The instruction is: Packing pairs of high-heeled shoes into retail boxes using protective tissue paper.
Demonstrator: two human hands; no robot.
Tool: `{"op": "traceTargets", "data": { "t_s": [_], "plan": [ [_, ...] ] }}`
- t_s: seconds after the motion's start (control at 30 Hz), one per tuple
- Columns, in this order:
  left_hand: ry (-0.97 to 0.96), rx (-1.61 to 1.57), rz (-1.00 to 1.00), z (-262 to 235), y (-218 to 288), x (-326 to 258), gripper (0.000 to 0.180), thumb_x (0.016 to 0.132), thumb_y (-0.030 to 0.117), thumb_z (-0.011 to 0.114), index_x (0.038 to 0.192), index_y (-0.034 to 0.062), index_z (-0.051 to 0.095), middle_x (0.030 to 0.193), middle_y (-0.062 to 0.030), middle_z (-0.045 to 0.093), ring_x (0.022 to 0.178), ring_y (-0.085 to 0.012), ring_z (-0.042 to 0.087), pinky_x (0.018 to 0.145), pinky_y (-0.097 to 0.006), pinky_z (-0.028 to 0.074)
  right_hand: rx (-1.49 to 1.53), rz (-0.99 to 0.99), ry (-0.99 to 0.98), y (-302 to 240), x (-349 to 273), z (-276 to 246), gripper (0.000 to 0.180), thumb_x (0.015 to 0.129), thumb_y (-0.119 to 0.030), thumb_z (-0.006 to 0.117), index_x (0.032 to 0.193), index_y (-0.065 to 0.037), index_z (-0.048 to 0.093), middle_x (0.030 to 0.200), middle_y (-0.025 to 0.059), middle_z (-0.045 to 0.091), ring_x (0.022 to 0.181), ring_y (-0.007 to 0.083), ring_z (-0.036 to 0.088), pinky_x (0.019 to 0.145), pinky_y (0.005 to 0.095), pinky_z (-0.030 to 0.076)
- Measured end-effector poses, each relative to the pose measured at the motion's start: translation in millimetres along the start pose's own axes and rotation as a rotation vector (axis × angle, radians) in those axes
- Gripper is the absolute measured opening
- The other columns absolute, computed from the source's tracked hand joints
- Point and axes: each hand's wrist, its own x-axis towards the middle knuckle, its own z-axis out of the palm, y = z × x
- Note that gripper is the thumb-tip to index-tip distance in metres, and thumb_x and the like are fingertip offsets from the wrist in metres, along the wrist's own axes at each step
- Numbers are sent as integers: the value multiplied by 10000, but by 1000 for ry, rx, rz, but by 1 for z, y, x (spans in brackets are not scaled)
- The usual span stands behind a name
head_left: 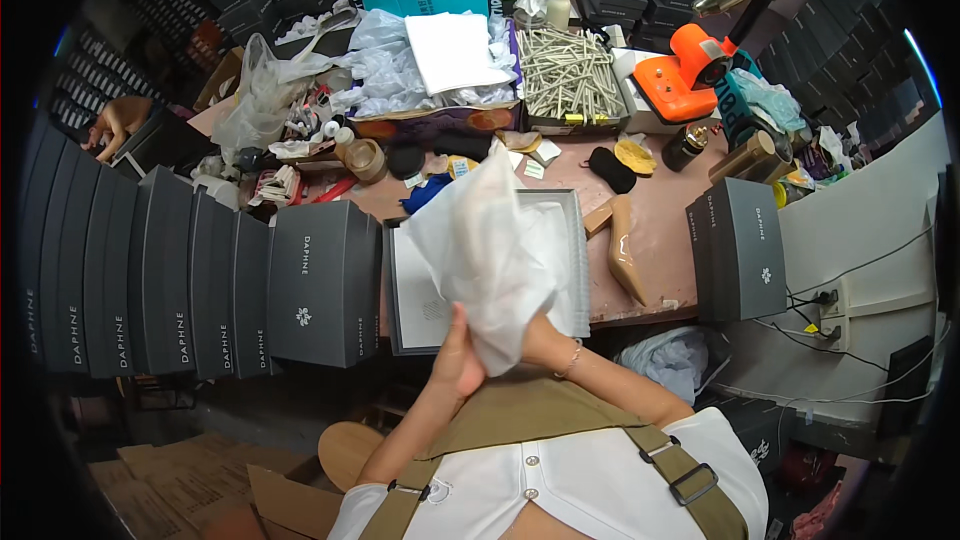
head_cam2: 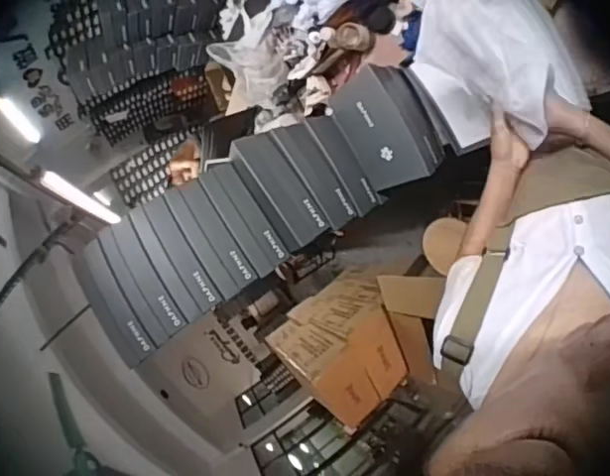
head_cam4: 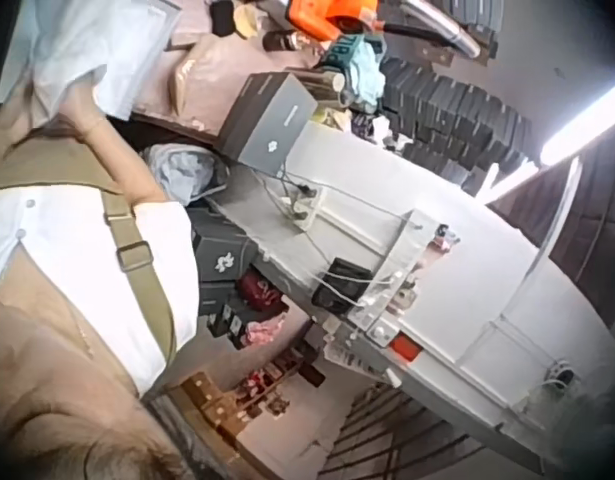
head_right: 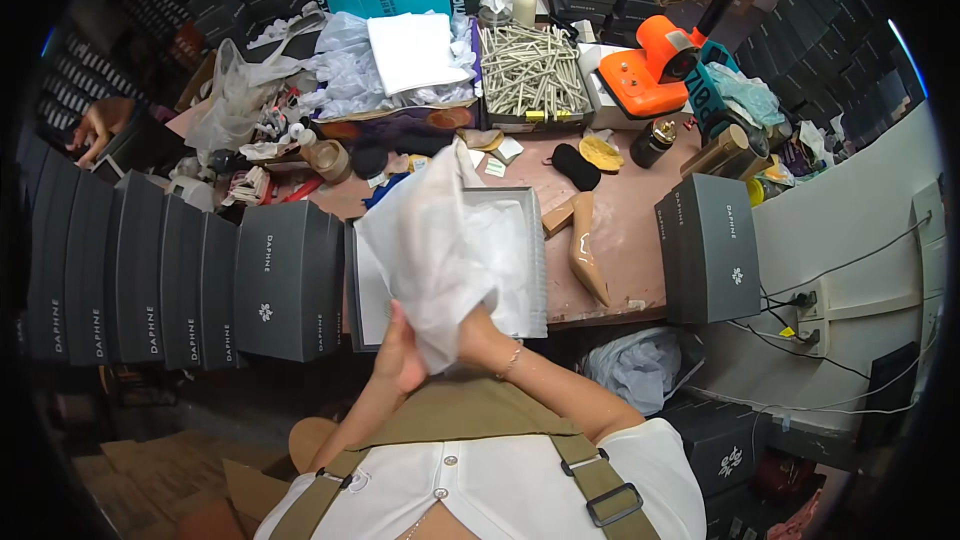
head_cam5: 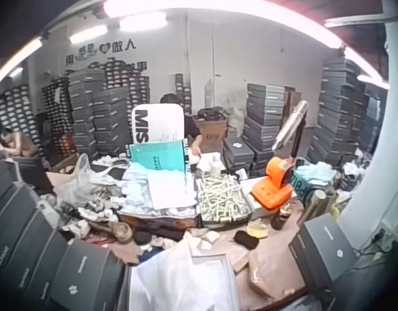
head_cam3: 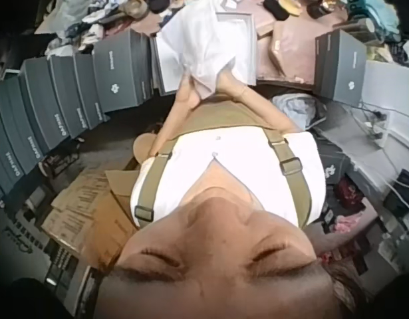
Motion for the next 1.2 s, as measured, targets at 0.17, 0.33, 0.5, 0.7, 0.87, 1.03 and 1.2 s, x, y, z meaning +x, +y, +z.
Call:
{"op": "traceTargets", "data": {
  "t_s": [0.17,0.33,0.5,0.7,0.87,1.03,1.2],
  "plan": [
    [180,-126,199,-9,17,29,497,886,285,600,1289,25,467,1242,-139,565,1105,-278,576,962,-422,467,-164,108,-273,-20,-18,-27,457,840,-211,664,1202,20,506,1132,204,573,1005,319,608,869,417,482],
    [258,542,695,11,-4,47,624,799,75,684,1321,-26,355,1242,-141,490,1102,-235,519,955,-348,437,810,527,267,18,-71,-86,543,890,-273,644,1302,3,424,1185,157,560,1122,243,554,975,392,436],
    [-645,1552,663,46,-71,65,937,770,201,759,1448,-18,150,1259,-246,471,1119,-338,518,1020,-397,358,1268,652,922,36,-77,-96,549,928,-291,598,1360,-39,371,1292,87,501,1195,224,484,1002,379,411],
    [22,1835,177,2,-14,236,504,872,217,617,1240,-66,422,694,-158,644,564,-235,637,551,-352,502,1239,521,907,43,-146,-149,577,937,-368,550,1385,-52,369,1339,72,494,1214,230,488,1025,380,406],
    [-2,1710,308,46,21,239,209,907,195,535,893,-6,590,676,-131,644,580,-224,642,562,-345,489,1226,567,851,49,-96,-133,592,898,-316,621,1360,-38,378,1272,68,514,1171,196,500,971,362,433],
    [21,1555,854,118,117,144,178,941,176,521,923,5,569,709,-47,575,641,-110,561,598,-274,454,601,638,112,117,-30,-50,563,796,-246,707,1234,37,497,1112,146,602,985,234,584,854,360,481],
    [215,1606,1048,84,127,100,288,940,231,561,790,-15,561,661,-33,526,607,-101,478,562,-270,394,-90,361,72,127,-23,-8,735,759,-336,739,1289,67,429,1305,286,444,1200,417,447,1010,438,381]
  ]
}}
